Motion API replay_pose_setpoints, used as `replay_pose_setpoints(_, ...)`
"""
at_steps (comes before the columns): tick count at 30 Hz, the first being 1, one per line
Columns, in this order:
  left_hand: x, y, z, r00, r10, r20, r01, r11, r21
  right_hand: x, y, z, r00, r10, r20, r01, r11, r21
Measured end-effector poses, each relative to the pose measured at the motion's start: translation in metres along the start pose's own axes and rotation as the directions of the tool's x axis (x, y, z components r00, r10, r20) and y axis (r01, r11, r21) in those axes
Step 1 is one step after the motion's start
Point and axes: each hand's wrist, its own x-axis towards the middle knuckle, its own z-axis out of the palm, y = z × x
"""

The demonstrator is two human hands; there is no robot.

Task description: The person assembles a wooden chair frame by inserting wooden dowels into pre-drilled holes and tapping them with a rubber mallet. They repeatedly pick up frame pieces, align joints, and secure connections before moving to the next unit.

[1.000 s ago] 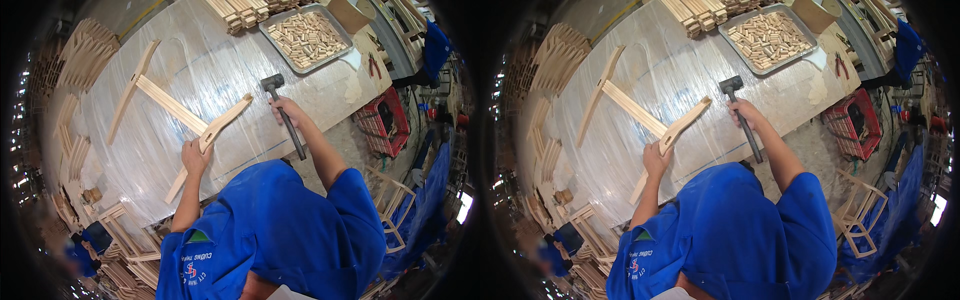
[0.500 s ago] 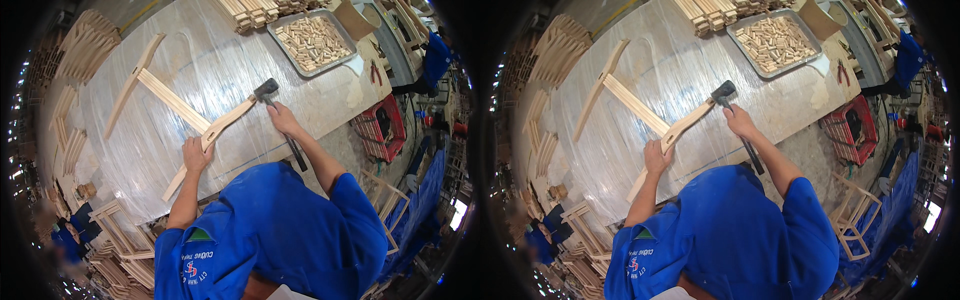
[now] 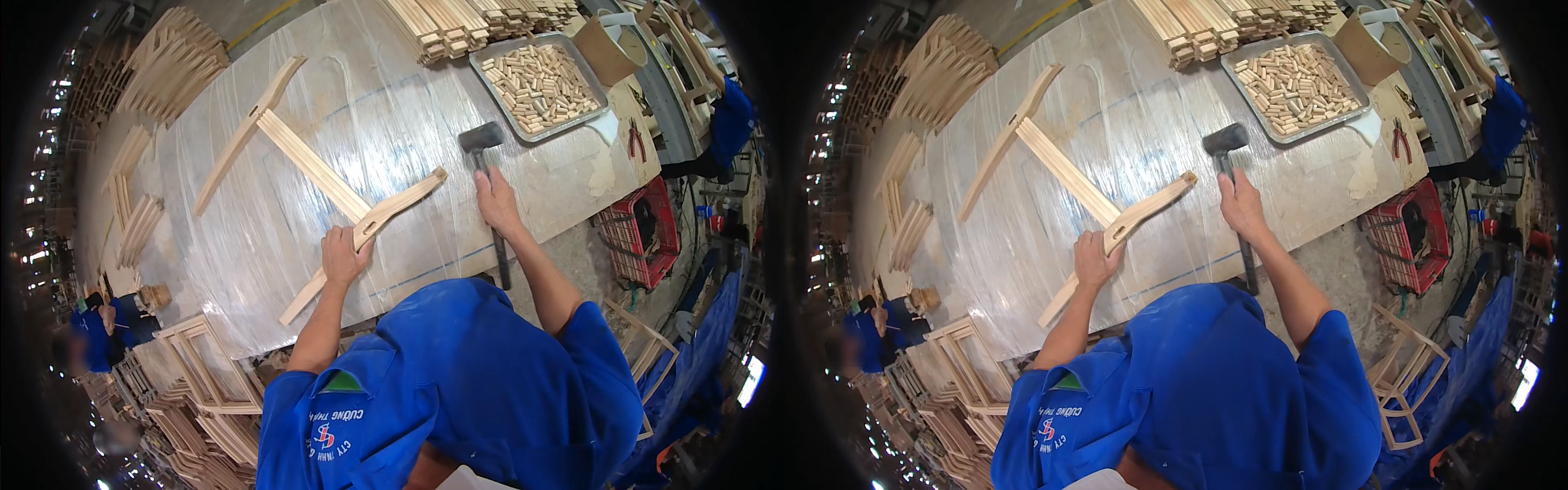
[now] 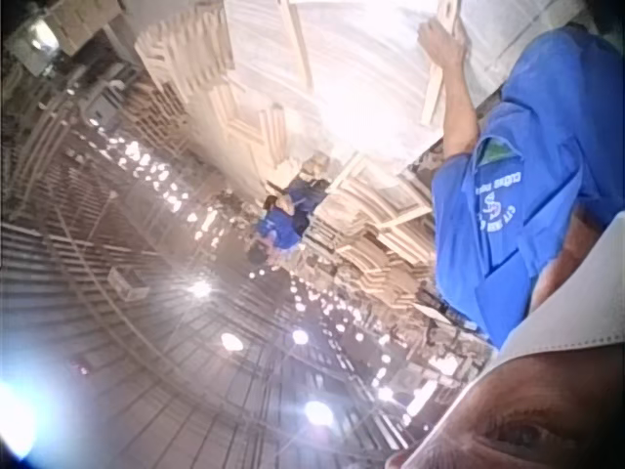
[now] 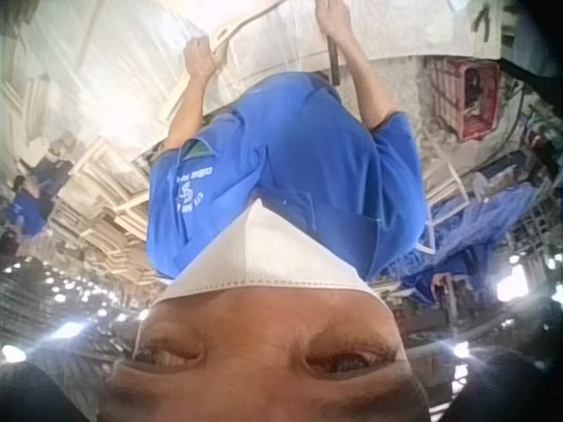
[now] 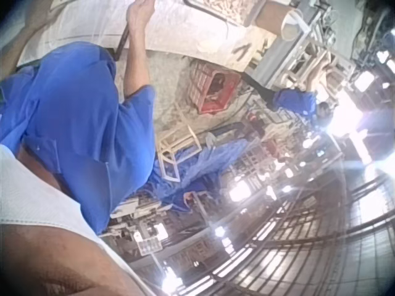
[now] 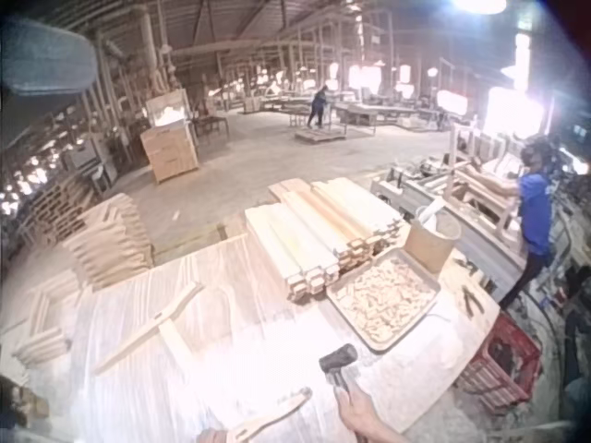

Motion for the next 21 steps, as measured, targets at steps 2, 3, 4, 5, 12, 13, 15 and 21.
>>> replay_pose_setpoints(2, 0.000, 0.002, 0.001, 1.000, -0.004, 0.005, 0.004, 1.000, 0.007, -0.007, 0.002, 0.010, 0.998, 0.007, -0.064, -0.008, 1.000, -0.015)
replay_pose_setpoints(3, 0.001, 0.003, 0.000, 1.000, 0.003, 0.011, -0.003, 1.000, 0.005, -0.011, 0.010, 0.022, 0.998, -0.015, -0.067, 0.009, 0.996, -0.085)
replay_pose_setpoints(4, 0.000, 0.002, 0.000, 1.000, 0.001, 0.017, -0.002, 1.000, 0.019, -0.014, 0.013, 0.025, 0.997, -0.038, -0.066, 0.027, 0.988, -0.152)
replay_pose_setpoints(5, -0.001, 0.001, -0.001, 1.000, 0.001, 0.023, -0.001, 0.999, 0.033, -0.015, 0.017, 0.021, 0.977, -0.012, 0.211, 0.056, 0.977, -0.206)
replay_pose_setpoints(12, -0.002, 0.002, 0.001, 1.000, -0.015, 0.011, 0.014, 0.999, 0.034, -0.013, 0.000, 0.008, 1.000, 0.009, 0.004, -0.009, 1.000, -0.009)
replay_pose_setpoints(13, -0.001, 0.002, 0.000, 1.000, -0.010, 0.018, 0.009, 0.999, 0.034, -0.017, 0.004, 0.015, 0.999, 0.023, -0.027, -0.024, 0.999, -0.026)
replay_pose_setpoints(15, -0.001, 0.001, -0.002, 0.999, -0.006, 0.031, 0.005, 0.999, 0.032, -0.019, 0.018, 0.021, 0.999, 0.002, 0.042, 0.001, 0.998, -0.067)
replay_pose_setpoints(21, 0.000, 0.003, -0.005, 1.000, 0.004, 0.014, -0.005, 0.999, 0.039, -0.005, 0.030, -0.022, 0.921, 0.271, 0.281, -0.307, 0.947, 0.091)
